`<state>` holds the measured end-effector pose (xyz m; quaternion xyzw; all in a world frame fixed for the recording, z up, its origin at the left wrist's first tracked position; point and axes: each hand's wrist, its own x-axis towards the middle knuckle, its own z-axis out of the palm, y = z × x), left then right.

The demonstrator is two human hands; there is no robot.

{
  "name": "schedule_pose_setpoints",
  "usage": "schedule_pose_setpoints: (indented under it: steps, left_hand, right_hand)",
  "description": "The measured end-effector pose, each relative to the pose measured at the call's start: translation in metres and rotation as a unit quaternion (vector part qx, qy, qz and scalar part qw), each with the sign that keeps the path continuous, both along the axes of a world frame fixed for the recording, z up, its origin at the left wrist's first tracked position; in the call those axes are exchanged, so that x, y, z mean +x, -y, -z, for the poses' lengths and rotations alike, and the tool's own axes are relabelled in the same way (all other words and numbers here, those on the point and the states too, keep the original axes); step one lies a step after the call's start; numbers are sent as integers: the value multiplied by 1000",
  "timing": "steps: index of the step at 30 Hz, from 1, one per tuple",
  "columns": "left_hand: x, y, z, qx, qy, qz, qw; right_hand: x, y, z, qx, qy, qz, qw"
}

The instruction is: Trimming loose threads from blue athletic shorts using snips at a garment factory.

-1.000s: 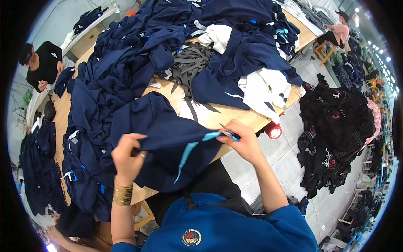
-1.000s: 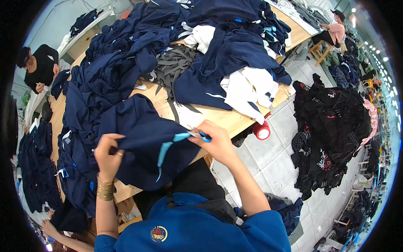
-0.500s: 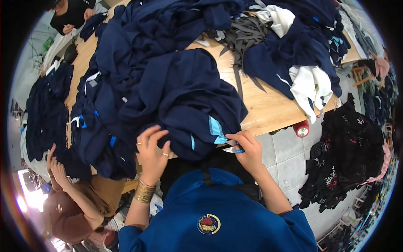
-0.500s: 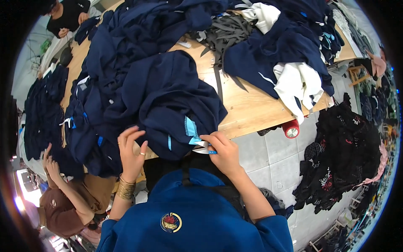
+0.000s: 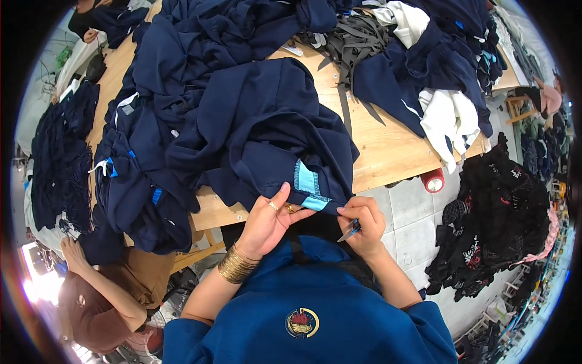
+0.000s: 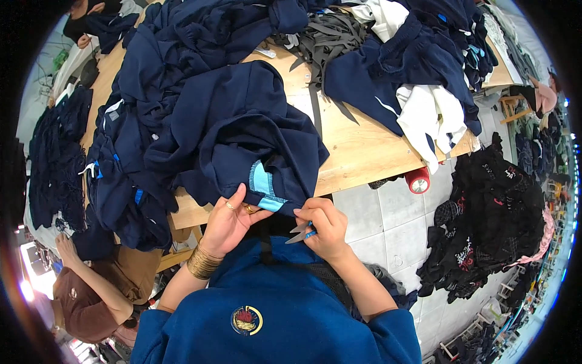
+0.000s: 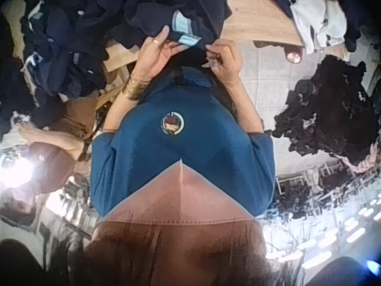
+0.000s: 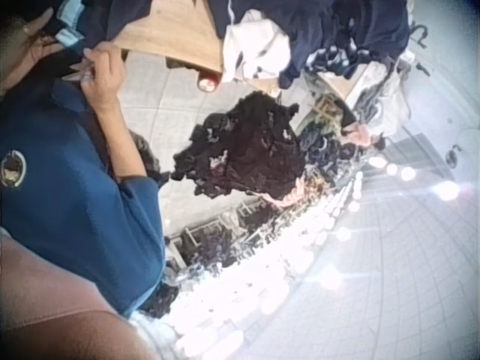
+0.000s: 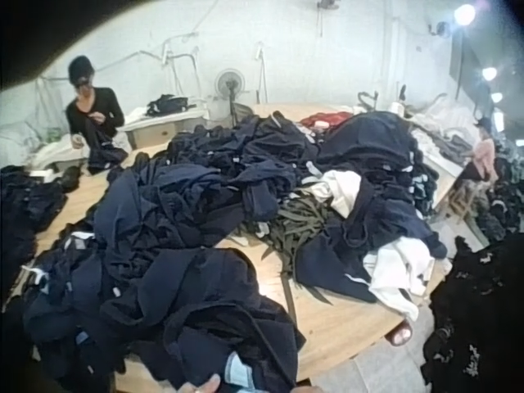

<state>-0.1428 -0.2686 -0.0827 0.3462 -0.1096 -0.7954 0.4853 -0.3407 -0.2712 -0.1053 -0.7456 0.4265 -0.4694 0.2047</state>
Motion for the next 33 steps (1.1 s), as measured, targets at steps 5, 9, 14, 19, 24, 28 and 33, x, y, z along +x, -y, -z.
schedule_pose_setpoints:
  steps: [5, 9, 14, 19, 24, 28, 33]
  left_hand:
    - [-2, -3, 1, -1, 24, -4, 1000]
    - [4, -8, 2, -9, -10, -12, 1000]
    - [5, -9, 1, -10, -14, -12, 1000]
    - [6, -11, 3, -16, -20, -8, 1000]
    - [2, -11, -5, -12, 43, -10, 999]
    - [3, -13, -7, -28, 103, -7, 994]
    - [1, -15, -9, -45, 194, -21, 980]
  right_hand:
    - [-2, 4, -3, -25, 12, -18, 999]
    - [1, 3, -4, -27, 9, -25, 999]
    - [0, 2, -5, -22, -2, -27, 999]
    - [1, 2, -7, -44, -6, -23, 999]
    - [0, 2, -7, -46, -12, -26, 999]
    - [-2, 2, -8, -52, -18, -29, 998]
    - [-4, 2, -9, -64, -23, -31, 997]
